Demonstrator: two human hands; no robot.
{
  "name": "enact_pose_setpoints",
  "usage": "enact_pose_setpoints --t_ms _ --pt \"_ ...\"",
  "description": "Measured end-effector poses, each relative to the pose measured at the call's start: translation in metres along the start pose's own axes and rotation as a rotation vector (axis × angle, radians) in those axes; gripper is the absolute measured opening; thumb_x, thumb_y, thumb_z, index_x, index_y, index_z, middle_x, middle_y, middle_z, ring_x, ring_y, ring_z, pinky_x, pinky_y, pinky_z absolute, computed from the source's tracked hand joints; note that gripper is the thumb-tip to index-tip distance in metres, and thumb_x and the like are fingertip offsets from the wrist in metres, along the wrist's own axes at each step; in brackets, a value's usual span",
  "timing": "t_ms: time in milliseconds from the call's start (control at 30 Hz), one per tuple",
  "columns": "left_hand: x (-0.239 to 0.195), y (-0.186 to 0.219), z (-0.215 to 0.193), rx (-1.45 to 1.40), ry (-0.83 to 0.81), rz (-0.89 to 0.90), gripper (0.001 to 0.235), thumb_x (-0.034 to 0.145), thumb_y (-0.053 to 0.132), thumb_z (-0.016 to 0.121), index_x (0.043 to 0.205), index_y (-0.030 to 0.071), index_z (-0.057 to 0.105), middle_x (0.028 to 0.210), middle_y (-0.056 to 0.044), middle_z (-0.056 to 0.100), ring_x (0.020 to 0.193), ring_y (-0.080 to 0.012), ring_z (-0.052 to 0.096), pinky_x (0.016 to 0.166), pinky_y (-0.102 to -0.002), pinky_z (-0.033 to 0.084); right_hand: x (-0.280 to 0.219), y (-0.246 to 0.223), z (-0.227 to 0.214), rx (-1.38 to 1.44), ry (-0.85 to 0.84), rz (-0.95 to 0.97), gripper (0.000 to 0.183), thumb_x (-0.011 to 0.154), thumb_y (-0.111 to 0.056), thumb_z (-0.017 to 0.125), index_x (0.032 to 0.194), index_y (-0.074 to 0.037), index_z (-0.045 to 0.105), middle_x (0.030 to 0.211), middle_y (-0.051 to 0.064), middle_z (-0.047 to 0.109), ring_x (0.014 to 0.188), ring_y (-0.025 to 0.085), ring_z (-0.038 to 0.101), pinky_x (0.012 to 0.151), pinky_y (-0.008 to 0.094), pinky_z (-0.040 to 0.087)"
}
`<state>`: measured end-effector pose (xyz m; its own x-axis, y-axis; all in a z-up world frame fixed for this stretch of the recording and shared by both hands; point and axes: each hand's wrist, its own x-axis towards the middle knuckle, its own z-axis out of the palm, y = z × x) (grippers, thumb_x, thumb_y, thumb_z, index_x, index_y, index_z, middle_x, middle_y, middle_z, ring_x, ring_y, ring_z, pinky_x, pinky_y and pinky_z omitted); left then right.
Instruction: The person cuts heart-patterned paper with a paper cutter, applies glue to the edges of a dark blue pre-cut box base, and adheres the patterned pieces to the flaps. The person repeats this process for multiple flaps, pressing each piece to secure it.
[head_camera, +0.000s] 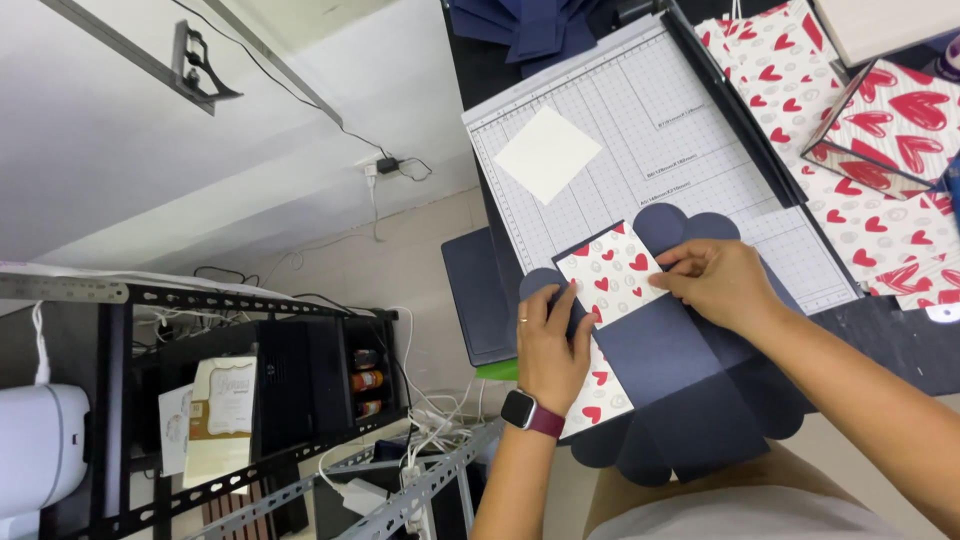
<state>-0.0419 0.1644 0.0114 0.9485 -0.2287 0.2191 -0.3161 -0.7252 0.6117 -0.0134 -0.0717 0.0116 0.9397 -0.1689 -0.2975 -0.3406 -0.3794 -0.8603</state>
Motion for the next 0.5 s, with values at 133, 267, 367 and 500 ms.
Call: enact_pose_setpoints --t_ms 133,267,367,500 --pt "0.001 -0.007 0.007 0.023 -0.013 -0.055 0.045 0.098 0.029 0.065 0.133 0.001 0.064 0.125 -0.018 0.055 0.119 -0.0357 0.053 0.100 -0.048 0.047 -0.001 -0.001 0.006 -0.087 0.035 -0.030 0.021 0.079 -0.007 0.083 0.100 -0.006 0.080 0.076 0.010 0.078 0.065 0.018 0.071 0.059 0.029 0.054" --pt "0.002 -0.005 0.004 0.020 -0.027 -0.071 0.045 0.099 0.028 0.064 0.135 0.000 0.063 0.124 -0.018 0.054 0.118 -0.0356 0.053 0.101 -0.048 0.046 -0.007 -0.009 0.008 -0.093 0.039 -0.026 0.022 0.079 -0.006 0.082 0.101 -0.006 0.081 0.078 0.011 0.078 0.069 0.020 0.072 0.063 0.031 0.055" --pt "0.005 -0.006 0.005 0.010 -0.045 -0.086 0.046 0.099 0.026 0.064 0.136 0.000 0.062 0.123 -0.018 0.054 0.118 -0.0347 0.054 0.102 -0.047 0.046 -0.005 -0.011 0.009 -0.112 0.036 -0.039 0.022 0.081 -0.007 0.082 0.102 -0.005 0.080 0.079 0.012 0.078 0.071 0.021 0.072 0.065 0.031 0.056" --pt "0.006 -0.009 0.009 0.010 -0.025 -0.085 0.046 0.098 0.028 0.065 0.136 0.001 0.063 0.123 -0.016 0.053 0.117 -0.0333 0.053 0.103 -0.046 0.044 -0.003 -0.011 0.009 -0.119 0.043 -0.050 0.022 0.081 -0.006 0.082 0.102 -0.004 0.080 0.078 0.013 0.077 0.072 0.021 0.072 0.065 0.031 0.056"
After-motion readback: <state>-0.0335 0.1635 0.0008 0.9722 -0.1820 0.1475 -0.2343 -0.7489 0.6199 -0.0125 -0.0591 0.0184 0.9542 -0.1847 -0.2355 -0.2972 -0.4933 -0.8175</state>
